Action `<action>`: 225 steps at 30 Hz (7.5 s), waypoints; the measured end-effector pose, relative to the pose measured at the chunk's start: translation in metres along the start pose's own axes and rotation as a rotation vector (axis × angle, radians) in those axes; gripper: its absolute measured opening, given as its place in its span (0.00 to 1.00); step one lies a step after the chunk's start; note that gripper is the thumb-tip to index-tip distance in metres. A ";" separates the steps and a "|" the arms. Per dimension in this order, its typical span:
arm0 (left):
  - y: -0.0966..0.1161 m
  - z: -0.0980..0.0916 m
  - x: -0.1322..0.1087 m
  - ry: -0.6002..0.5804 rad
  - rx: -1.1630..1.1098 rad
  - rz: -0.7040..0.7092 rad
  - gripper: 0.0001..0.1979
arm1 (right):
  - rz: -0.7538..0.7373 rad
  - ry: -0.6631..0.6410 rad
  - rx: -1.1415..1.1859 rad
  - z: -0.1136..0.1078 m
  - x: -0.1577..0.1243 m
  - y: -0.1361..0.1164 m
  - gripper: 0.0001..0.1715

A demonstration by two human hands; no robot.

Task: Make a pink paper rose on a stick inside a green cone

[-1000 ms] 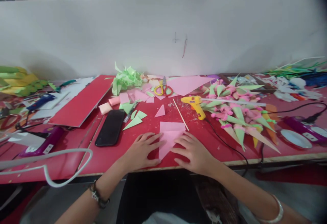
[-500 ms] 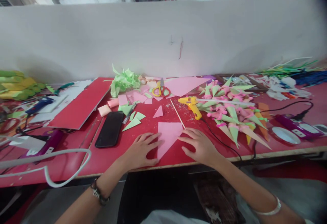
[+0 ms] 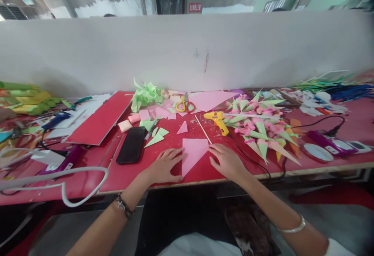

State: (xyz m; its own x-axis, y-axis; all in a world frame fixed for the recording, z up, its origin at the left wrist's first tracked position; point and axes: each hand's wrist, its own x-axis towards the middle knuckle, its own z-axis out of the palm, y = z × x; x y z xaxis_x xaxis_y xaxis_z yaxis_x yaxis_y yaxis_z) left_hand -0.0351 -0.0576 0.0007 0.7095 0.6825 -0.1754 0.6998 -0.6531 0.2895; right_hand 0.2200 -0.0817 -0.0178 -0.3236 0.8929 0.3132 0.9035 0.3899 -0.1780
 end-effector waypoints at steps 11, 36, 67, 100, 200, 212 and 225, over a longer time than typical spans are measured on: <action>0.032 0.003 -0.002 0.277 0.119 -0.053 0.36 | 0.033 -0.148 0.554 -0.002 0.019 -0.017 0.25; 0.018 0.010 -0.017 0.493 -0.093 0.114 0.20 | -0.417 0.199 -0.008 -0.005 -0.002 -0.031 0.18; 0.025 0.020 -0.018 0.423 0.044 -0.351 0.14 | 0.035 -0.107 0.255 0.012 0.014 -0.044 0.10; -0.002 -0.006 -0.049 0.052 0.285 0.155 0.25 | -0.267 -0.257 0.055 -0.016 -0.012 -0.041 0.28; 0.042 -0.028 -0.015 0.652 -0.663 -0.192 0.18 | -0.186 0.069 0.489 -0.058 0.034 -0.078 0.19; 0.030 -0.033 -0.025 0.499 -0.397 -0.114 0.14 | 0.000 0.079 0.852 -0.036 0.043 -0.078 0.18; 0.049 -0.038 -0.006 0.718 -0.244 -0.201 0.14 | 0.115 0.030 1.165 -0.025 0.047 -0.087 0.18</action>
State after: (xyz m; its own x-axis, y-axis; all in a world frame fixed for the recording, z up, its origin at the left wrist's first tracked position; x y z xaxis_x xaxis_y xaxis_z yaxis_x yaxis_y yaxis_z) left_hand -0.0086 -0.0812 0.0522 0.2858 0.8794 0.3808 0.7121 -0.4608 0.5296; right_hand 0.1333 -0.0793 0.0362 -0.2356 0.9368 0.2585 0.1187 0.2918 -0.9491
